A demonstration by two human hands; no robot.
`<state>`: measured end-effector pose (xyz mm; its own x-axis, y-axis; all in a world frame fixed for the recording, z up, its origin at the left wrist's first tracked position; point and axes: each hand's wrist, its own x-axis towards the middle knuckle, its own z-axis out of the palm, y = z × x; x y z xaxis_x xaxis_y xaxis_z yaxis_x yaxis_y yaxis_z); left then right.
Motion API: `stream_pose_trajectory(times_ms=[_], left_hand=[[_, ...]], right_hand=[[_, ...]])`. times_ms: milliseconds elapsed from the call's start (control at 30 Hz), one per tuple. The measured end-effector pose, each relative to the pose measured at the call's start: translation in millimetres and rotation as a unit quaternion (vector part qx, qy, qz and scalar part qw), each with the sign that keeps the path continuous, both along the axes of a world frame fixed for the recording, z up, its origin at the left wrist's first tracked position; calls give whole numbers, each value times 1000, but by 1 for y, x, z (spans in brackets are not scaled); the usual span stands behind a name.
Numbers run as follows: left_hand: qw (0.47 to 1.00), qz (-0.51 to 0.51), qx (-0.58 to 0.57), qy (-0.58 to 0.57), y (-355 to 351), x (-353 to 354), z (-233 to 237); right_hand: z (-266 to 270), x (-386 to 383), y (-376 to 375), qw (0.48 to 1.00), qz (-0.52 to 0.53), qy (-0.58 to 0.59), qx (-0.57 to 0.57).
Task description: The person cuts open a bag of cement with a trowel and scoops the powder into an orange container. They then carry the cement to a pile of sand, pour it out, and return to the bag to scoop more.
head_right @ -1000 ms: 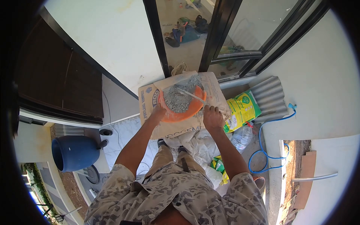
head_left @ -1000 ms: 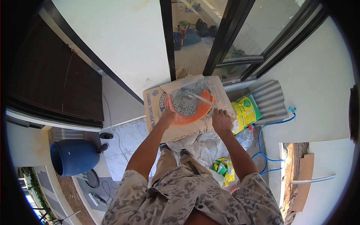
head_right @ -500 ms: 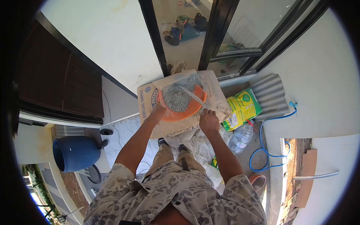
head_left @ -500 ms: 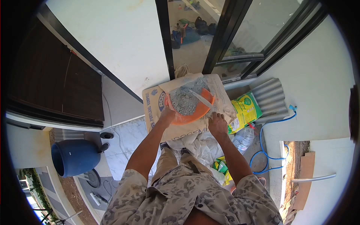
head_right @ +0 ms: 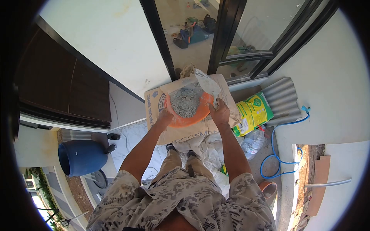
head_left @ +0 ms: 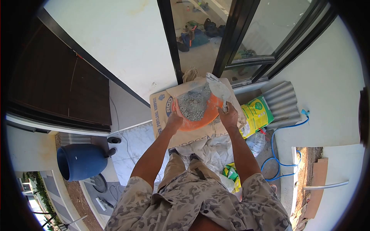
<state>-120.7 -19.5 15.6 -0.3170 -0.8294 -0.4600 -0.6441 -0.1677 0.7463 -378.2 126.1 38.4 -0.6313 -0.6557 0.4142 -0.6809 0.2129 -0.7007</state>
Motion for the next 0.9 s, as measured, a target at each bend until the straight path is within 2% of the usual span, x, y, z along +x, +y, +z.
stream_pose_trajectory(times_ms=[67, 200, 300, 367, 467, 533, 600, 700, 767, 900], left_hand=[[999, 20, 23, 21, -2, 0, 4], [994, 23, 100, 28, -11, -2, 26], [992, 37, 113, -42, -10, -14, 48], [997, 26, 62, -40, -8, -12, 38], [998, -17, -48, -42, -9, -4, -1], [996, -41, -66, -34, -4, -2, 11], [998, -49, -20, -15, 4, -3, 34], [995, -38, -72, 51, 17, 1, 33], [991, -27, -117, 55, 22, 5, 12], [974, -28, -219, 58, 35, 15, 10]], right_hand=[[-2, -8, -8, 999, -3, 34, -25], [-19, -18, -18, 998, -25, -58, -10], [-13, -17, -24, 991, -55, -122, 23], [-22, -17, -29, 976, -70, -189, 78], [-35, -10, -31, 984, -89, -155, 26], [-35, -4, -30, 982, -100, -162, 8], [-35, -2, -28, 980, -101, -169, -13], [-34, 2, -20, 977, -91, -189, -34], [-28, 6, -13, 973, -92, -212, -30], [-19, 15, -2, 966, -93, -232, -63]])
